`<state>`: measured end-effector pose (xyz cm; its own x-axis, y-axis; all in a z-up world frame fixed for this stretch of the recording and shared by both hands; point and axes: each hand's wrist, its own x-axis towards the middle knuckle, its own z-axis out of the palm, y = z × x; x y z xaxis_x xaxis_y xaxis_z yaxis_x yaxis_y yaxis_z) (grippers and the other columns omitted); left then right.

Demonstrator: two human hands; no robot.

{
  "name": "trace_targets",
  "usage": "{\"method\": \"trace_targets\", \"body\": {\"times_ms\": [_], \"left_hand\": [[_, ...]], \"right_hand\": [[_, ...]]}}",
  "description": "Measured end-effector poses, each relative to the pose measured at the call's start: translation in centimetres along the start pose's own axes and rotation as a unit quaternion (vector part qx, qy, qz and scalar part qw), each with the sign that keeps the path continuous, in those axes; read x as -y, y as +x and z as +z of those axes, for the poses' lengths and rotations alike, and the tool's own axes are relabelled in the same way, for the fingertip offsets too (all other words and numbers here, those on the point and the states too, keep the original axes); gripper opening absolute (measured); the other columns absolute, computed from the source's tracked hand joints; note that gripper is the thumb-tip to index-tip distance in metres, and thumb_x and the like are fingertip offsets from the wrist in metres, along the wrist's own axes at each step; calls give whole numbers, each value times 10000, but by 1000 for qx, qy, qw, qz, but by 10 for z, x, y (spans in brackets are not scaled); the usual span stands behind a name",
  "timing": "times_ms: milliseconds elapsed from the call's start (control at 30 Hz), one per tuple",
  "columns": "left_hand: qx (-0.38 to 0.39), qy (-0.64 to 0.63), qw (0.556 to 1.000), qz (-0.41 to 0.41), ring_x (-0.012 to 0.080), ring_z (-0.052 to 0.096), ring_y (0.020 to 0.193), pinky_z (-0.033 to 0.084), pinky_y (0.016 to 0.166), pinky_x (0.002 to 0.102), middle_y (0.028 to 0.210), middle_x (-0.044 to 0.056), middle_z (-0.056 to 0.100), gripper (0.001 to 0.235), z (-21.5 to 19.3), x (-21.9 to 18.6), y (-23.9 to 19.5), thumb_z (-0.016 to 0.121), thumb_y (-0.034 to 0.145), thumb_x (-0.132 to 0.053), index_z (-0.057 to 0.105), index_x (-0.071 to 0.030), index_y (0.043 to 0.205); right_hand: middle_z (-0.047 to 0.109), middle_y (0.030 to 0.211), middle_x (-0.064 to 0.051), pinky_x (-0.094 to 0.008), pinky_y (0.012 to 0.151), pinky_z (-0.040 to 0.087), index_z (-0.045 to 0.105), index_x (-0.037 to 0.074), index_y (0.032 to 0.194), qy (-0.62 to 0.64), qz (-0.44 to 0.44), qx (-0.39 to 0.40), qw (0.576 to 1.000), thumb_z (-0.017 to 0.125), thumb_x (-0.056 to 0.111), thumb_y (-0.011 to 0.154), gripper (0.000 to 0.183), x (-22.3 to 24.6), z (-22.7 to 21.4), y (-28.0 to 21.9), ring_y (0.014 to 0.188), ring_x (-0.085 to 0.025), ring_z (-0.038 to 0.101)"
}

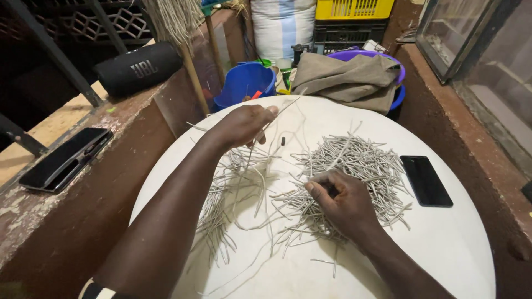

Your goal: The person straightens thin metal wires by hand on a white round table. They pick up individual wires from a pile, pull them taut to remove bends, and place the straightened wires into a separate pile.

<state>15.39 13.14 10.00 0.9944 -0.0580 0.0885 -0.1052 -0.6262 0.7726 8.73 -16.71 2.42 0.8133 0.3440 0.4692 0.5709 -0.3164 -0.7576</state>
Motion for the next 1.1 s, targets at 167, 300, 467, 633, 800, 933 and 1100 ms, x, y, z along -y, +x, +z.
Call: {"method": "trace_targets", "body": {"times_ms": [167,300,467,633,800,933,1100], "left_hand": [[4,188,981,-37,403,777,981,559,991,507,857,137,818,616,-4,-36,-30,469,1049,-561,735,-52,1271],[-109,220,969,25,424,751,974,569,902,514,907,126,789,333,5,-4,-32,653,1014,-416,794,-159,1174],[-207,200,955,66,361,754,973,587,908,503,998,94,788,345,-2,-1,-72,704,974,-238,742,-157,1307],[-191,186,964,0,423,769,947,602,850,546,983,163,803,281,0,-9,-141,685,998,-285,770,-133,1219],[-167,129,976,-52,393,790,879,604,800,512,887,164,813,244,1,-12,-183,702,979,-272,799,-148,1165],[-29,61,989,-133,107,689,812,509,771,327,820,-28,792,272,23,-21,-222,647,1011,-352,750,-164,845],[28,47,987,-149,105,755,907,554,835,268,984,-56,844,326,62,-19,-260,747,905,-488,817,-253,1120]], "right_hand": [[745,725,-155,-448,677,592,837,116,971,-30,11,16,999,785,286,976,178,4,-1,1,730,-335,765],[771,783,-162,-459,738,602,843,128,992,-31,54,19,998,806,283,950,165,-1,-2,0,802,-344,780],[771,784,-160,-444,759,595,860,152,982,-33,55,2,998,820,219,928,95,-4,-4,3,831,-336,784],[782,812,-167,-459,788,593,858,166,1002,-43,90,9,995,810,246,928,119,-2,-7,3,861,-330,785],[779,793,-164,-437,776,588,862,156,996,-44,82,22,995,825,226,924,107,4,-10,3,818,-297,773],[864,947,5,-295,735,595,860,157,976,-47,83,68,993,797,270,902,149,12,-10,2,845,-125,776],[786,822,-7,-344,675,508,843,161,967,-57,182,43,981,726,355,956,228,21,-11,5,752,-149,676]]}}
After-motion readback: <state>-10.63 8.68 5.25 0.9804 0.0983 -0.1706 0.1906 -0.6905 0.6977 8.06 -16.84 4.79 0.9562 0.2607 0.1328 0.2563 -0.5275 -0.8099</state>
